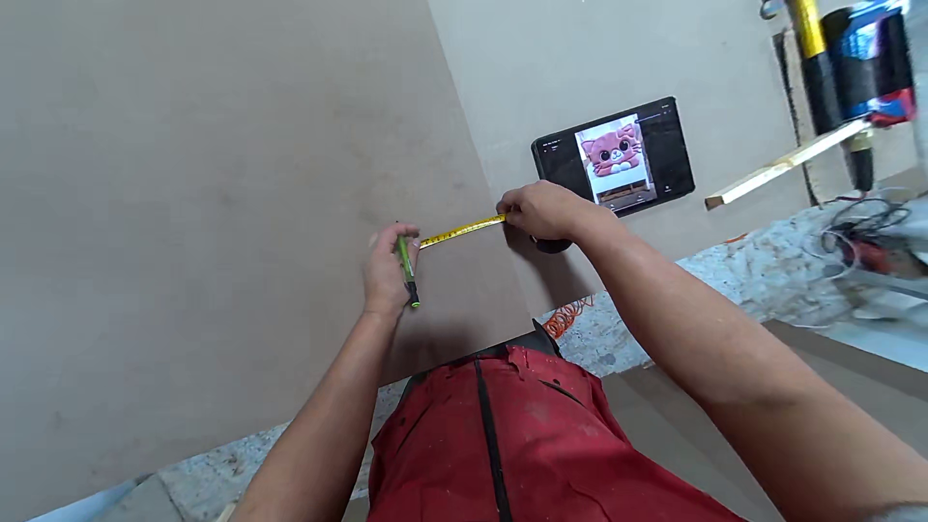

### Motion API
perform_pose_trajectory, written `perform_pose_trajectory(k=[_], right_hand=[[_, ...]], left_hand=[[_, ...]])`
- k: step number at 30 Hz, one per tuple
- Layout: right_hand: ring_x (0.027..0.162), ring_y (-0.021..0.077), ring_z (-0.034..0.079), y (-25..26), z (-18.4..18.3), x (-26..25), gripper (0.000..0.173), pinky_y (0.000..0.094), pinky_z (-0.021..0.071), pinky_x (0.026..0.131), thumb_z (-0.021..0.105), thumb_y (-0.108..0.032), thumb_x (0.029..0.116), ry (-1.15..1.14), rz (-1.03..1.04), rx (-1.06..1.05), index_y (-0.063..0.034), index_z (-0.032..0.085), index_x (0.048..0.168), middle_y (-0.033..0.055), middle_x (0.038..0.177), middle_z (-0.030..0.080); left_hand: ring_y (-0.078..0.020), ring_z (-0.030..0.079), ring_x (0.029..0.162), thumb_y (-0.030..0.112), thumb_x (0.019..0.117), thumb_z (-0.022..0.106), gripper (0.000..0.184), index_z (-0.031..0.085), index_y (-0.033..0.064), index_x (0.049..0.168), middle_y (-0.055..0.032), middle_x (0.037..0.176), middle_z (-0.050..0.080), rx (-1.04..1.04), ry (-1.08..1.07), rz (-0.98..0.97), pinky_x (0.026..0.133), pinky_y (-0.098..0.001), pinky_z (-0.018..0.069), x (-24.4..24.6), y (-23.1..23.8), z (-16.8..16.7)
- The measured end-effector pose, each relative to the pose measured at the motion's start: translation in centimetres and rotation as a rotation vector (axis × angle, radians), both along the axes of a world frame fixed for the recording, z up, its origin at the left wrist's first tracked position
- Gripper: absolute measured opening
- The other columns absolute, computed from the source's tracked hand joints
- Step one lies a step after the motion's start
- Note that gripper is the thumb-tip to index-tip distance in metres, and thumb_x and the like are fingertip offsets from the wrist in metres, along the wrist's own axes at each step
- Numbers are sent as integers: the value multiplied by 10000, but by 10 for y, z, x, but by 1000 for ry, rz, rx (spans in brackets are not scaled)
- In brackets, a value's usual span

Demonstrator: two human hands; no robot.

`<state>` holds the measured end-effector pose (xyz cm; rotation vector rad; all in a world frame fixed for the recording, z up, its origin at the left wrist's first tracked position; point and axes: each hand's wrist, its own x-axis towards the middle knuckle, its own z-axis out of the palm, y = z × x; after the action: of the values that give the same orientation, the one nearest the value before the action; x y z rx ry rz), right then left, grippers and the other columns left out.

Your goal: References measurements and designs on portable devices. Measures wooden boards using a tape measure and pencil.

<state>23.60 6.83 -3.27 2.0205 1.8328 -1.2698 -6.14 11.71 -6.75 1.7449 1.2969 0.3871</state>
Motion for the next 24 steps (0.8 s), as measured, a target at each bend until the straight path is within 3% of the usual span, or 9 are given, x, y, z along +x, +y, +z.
perform_pose_trajectory(k=[15,21,24], right_hand=[[862,211,688,12,-5,4,156,489,550,775,577,-255,1031,26,32,-17,-208,725,1052,23,896,713],[863,207,684,12,-9,5,172,486,546,770,578,-293,1038,38,36,-1,-205,726,1035,20,892,709],[844,196,680,12,-10,6,173,486,543,758,578,-293,1032,56,19,-18,-218,734,1022,8,879,709]], left_hand=[[-137,642,1011,124,989,675,170,710,136,1155,-40,1117,693,48,10,-108,865,-310,548,20,5,0],[-152,652,1007,110,966,705,243,688,126,1208,-51,1139,702,59,36,-120,873,-332,558,20,5,1],[-136,668,1024,243,989,700,353,646,142,1322,-51,1164,697,32,-6,-44,902,-348,571,13,3,8]])
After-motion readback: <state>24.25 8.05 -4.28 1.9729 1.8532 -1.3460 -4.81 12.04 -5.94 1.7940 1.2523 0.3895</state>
